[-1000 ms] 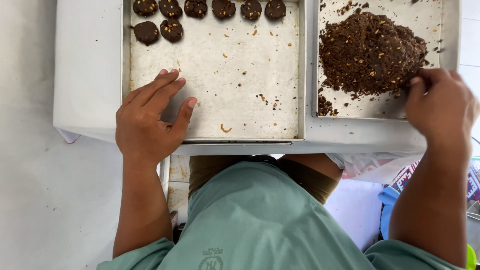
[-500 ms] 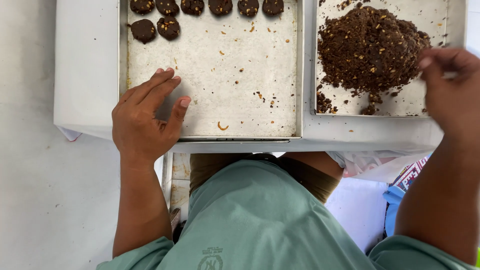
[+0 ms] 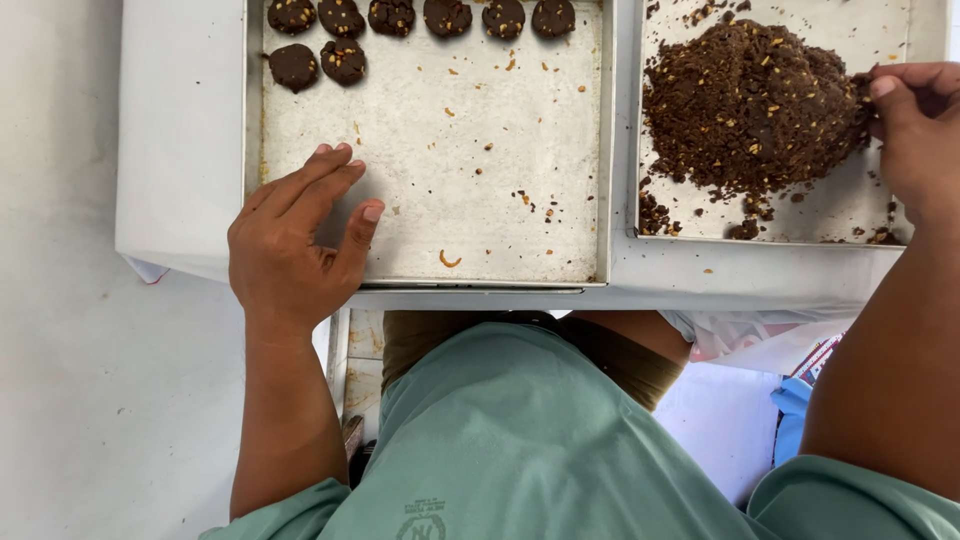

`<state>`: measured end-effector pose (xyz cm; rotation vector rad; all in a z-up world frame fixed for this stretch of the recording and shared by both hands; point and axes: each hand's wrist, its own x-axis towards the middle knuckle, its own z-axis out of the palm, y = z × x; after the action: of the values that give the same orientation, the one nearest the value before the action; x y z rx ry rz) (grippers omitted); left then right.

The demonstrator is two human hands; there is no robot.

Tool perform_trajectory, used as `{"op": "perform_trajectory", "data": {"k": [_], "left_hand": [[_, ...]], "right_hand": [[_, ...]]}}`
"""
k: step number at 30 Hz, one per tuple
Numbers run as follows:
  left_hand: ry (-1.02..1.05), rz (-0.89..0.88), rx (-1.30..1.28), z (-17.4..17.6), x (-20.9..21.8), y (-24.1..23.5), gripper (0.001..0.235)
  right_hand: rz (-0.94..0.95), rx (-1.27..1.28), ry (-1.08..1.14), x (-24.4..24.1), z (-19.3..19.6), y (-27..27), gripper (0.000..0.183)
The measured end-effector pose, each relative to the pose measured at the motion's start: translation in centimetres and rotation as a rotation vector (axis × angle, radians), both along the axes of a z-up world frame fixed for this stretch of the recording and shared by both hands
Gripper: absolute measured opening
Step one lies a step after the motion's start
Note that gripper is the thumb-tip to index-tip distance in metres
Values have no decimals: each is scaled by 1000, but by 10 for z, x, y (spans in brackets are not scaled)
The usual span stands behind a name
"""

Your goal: The person repeatedly scoops a crumbly brown mixture from a tray, rolls it into small balls between their palms, and places the finished balls in a second tray. The process is repeated multiple times throughout the clip.

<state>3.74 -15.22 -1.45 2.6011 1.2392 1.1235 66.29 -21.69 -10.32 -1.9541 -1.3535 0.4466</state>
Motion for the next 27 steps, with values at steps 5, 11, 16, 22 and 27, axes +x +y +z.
{"op": "perform_trajectory", "data": {"k": [5,11,16,22,27], "left_hand": [[-1,-5,-6,1,0,0,30],[0,-3,4,1,0,0,29],[4,-1,9,2,1,0,27],[13,6,-10,2,2,-1,24],[12,24,-20,1,2,-1,23]], "right_hand": [[-74,-16,-8,-11,6,-9,6],[-109,-111,-126,-5,-1,-28,4],[1,-185,-627,-59,32,-55,17],[-58,-484,-728,-151,79,-63,23],[130,-436,-409,-228,112,-34,17]]}}
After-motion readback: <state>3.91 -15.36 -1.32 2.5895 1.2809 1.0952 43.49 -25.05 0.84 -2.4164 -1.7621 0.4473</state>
